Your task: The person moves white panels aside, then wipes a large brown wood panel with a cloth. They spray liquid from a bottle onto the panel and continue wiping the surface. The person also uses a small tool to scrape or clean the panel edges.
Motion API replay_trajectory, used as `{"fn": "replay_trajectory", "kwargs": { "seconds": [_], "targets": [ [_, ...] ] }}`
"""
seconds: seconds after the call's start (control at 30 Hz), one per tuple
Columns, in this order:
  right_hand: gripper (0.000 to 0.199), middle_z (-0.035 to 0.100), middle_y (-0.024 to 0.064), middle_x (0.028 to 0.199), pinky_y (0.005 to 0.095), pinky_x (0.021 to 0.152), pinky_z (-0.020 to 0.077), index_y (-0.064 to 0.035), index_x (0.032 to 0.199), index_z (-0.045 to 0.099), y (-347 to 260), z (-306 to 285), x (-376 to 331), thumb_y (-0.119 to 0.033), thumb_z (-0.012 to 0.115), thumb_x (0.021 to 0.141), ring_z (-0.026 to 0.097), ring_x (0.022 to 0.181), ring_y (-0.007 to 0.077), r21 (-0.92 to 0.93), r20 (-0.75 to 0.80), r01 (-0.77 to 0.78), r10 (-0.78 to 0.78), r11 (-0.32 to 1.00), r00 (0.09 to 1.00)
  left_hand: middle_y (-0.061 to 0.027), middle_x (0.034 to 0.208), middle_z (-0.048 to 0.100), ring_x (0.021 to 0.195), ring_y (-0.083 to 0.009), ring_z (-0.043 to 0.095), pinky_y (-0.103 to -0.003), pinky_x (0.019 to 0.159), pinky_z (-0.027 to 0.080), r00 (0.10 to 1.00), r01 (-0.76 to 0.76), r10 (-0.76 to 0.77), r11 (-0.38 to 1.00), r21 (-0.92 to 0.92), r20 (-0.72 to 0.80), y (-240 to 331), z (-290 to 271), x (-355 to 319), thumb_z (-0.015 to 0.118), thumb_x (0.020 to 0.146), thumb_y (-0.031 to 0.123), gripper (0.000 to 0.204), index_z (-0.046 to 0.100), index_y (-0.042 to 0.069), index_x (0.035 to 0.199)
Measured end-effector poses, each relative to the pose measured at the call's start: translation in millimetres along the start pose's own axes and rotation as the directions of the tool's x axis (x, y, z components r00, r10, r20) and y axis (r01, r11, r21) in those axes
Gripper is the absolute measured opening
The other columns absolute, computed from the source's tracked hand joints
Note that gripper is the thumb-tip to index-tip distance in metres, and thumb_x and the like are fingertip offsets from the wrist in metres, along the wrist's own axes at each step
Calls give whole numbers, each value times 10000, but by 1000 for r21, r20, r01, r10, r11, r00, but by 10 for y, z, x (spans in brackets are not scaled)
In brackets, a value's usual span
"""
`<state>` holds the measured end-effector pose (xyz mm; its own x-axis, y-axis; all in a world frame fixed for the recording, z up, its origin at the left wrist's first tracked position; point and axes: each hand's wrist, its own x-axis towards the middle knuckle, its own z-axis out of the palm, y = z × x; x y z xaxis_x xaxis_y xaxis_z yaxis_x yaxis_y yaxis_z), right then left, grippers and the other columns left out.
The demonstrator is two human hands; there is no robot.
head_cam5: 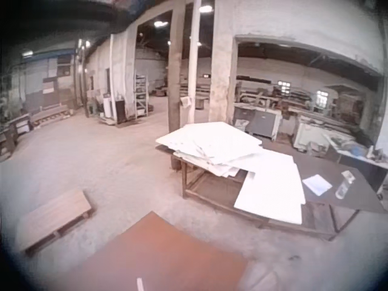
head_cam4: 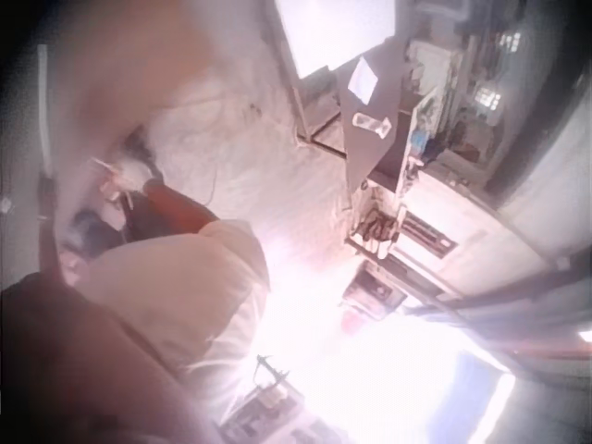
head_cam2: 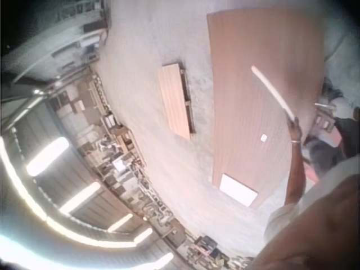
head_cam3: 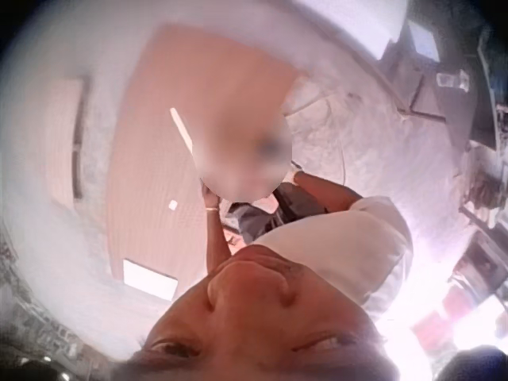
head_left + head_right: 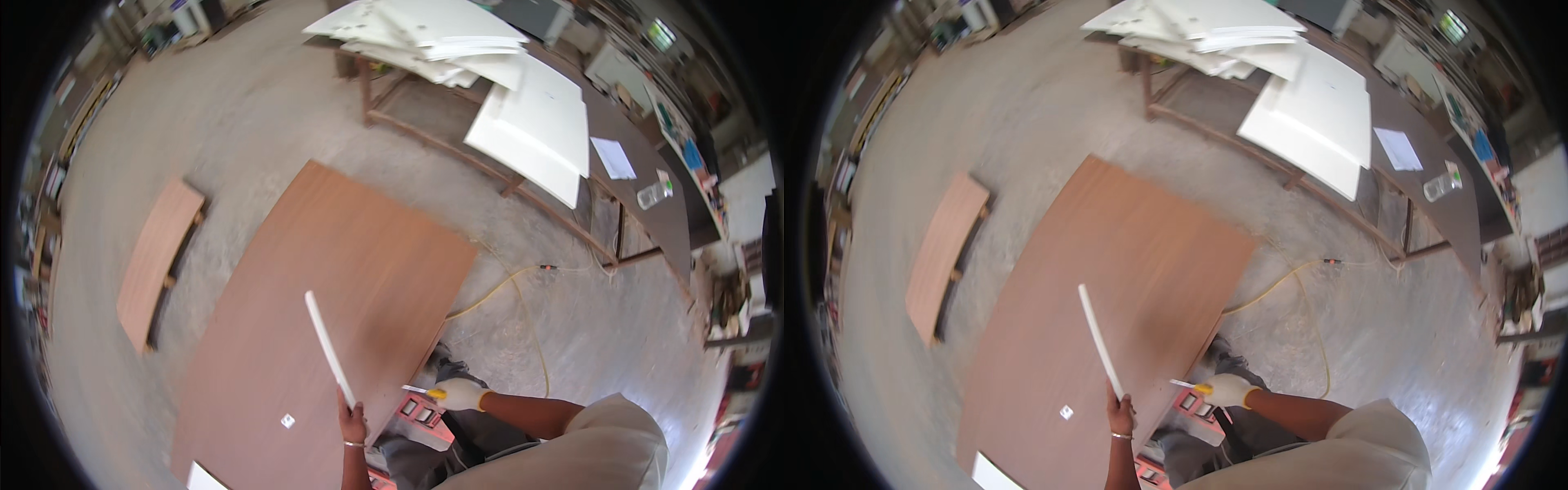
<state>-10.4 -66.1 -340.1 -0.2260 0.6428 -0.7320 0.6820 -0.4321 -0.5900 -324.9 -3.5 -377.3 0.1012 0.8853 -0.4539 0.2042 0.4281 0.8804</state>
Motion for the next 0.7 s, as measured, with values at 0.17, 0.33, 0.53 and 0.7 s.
{"fn": "replay_trajectory", "kwargs": {
  "seconds": [0.17, 0.33, 0.53, 0.7],
  "targets": [
    [327, 693, 205, 982, 476, 827, 504, -69, 1008, 682, 909, -440, -242, -318, 632, 802, 655, 943, 393, 219, -237, -53, 105, 974, 966, -237, 1275, 541, 1134, -435, 566, -494, 941, 486, 843, -529, 468, 641, 556, 263, 1101, 1375, 1030, 715, 770, 112, 852, 301, 40, 1511],
    [370, 691, 207, 990, 487, 850, 503, -85, 1049, 666, 1258, -529, -733, -365, 643, 807, 647, 997, 393, 441, -306, -164, 320, 882, 897, -211, 1170, 576, 1025, -406, 609, -461, 835, 526, 715, -697, 554, 512, 502, 427, 2033, 3032, 1755, 762, 759, 203, 750, 445, 29, 1417],
    [357, 705, 177, 975, 490, 837, 510, -132, 1083, 658, 1228, -387, -898, -376, 634, 824, 665, 949, 386, 493, -214, -168, 306, 854, 928, -229, 1135, 585, 1017, -412, 608, -473, 844, 516, 712, -668, 625, 463, 582, 320, 2636, 4403, 2525, 764, 768, 243, 705, 489, -13, 1364],
    [356, 701, 183, 950, 498, 813, 510, -146, 1083, 642, 1314, -356, -1051, -383, 647, 816, 664, 930, 395, 573, -243, -168, 363, 802, 900, -234, 1148, 582, 1027, -418, 614, -491, 839, 527, 680, -616, 668, 296, 730, 303, 2970, 4934, 3262, 727, 769, 226, 653, 496, -10, 1332]
  ]
}}
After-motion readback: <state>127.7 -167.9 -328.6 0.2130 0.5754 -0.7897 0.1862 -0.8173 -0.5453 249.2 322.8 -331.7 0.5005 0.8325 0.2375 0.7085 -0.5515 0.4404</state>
